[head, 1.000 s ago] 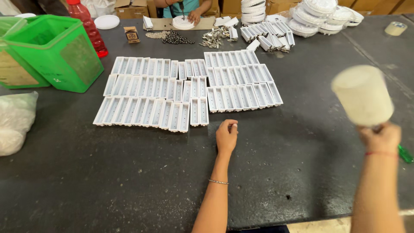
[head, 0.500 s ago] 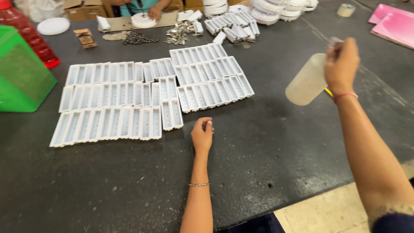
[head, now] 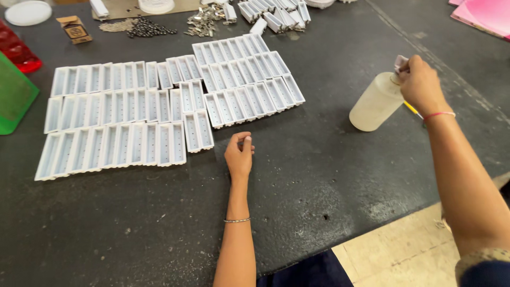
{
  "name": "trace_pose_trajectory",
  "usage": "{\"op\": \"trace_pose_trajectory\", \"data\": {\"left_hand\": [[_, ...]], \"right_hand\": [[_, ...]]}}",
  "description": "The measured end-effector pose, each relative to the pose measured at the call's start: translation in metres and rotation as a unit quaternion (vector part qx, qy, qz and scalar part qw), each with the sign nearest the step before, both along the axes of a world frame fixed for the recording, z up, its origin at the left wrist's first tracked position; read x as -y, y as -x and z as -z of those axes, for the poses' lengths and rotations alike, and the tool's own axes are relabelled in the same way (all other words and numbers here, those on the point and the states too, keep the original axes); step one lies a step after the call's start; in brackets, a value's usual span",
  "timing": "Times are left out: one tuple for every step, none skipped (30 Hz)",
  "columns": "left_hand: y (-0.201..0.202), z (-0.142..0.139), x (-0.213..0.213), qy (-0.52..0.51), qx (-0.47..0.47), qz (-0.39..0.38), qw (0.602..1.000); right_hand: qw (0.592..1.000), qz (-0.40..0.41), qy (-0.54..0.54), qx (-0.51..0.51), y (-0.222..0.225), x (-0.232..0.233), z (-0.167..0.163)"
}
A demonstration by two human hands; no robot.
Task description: The person wipes the interior of small white plastic trays with a cloth. They pick up each tray, wipe it, and place it back on the table. The person occasionally dips the cloth into a bottle of liquid to re-wet it.
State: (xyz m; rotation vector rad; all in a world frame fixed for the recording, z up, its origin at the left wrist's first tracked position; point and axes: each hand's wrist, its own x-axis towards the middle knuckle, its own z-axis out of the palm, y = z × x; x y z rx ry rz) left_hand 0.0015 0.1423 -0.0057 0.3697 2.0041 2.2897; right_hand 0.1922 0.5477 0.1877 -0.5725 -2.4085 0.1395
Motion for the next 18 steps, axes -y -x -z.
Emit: {"op": "trace_pose_trajectory", "data": {"left_hand": [[-0.002,-0.001,0.0,-0.002,0.007,0.003,1.0],[-0.003,-0.004,-0.001,-0.006,0.013,0.005,1.0],[-0.005,-0.007,-0.003,-0.003,0.012,0.007,1.0],[-0.007,-0.01,-0.003,0.0,0.011,0.009,1.0],[-0.009,-0.013,-0.003,0.002,0.01,0.009,1.0],[-0.011,-0.016,-0.005,0.008,0.009,0.01,1.0],[-0.012,-0.019,-0.006,0.013,0.009,0.01,1.0],[-0.015,-0.021,-0.007,0.02,0.01,0.011,1.0],[-0.018,-0.023,-0.008,0.025,0.007,0.014,1.0],[-0.021,-0.024,-0.008,0.031,0.004,0.018,0.999],[-0.023,-0.026,-0.009,0.036,-0.001,0.022,0.999],[-0.024,-0.027,-0.01,0.044,-0.011,0.02,0.999],[-0.025,-0.028,-0.009,0.05,-0.023,0.018,0.998],[-0.025,-0.029,-0.009,0.056,-0.034,0.014,0.998],[-0.025,-0.03,-0.009,0.062,-0.034,0.01,0.997],[-0.024,-0.03,-0.008,0.069,-0.034,0.005,0.997],[-0.023,-0.031,-0.007,0.075,-0.033,0.0,0.997],[-0.021,-0.032,-0.007,0.069,-0.035,-0.001,0.997]], "right_hand": [[1.0,0.003,0.023,0.001,-0.004,-0.002,-0.005],[0.999,0.005,0.044,0.001,-0.007,-0.002,-0.011],[0.998,0.014,0.043,-0.037,-0.009,0.0,-0.015],[0.996,0.022,0.041,-0.076,-0.007,0.004,-0.018],[0.992,0.028,0.04,-0.115,-0.004,0.009,-0.02],[0.989,-0.001,0.025,-0.148,0.001,0.016,-0.02],[0.983,-0.031,0.01,-0.182,0.009,0.025,-0.017],[0.975,-0.059,-0.003,-0.213,0.018,0.033,-0.013],[0.977,-0.08,0.047,-0.192,0.032,0.043,-0.005],[0.975,-0.1,0.097,-0.172,0.048,0.054,0.007],[0.978,-0.131,0.09,-0.132,0.063,0.065,0.022],[0.961,-0.134,0.206,-0.129,0.081,0.075,0.036],[0.962,-0.102,0.225,-0.115,0.096,0.085,0.052],[0.963,-0.072,0.233,-0.114,0.11,0.091,0.063],[0.963,-0.043,0.241,-0.111,0.124,0.096,0.074],[0.961,-0.033,0.244,-0.124,0.137,0.099,0.083],[0.959,-0.022,0.247,-0.138,0.148,0.101,0.09],[0.957,-0.011,0.25,-0.15,0.157,0.103,0.096]]}}
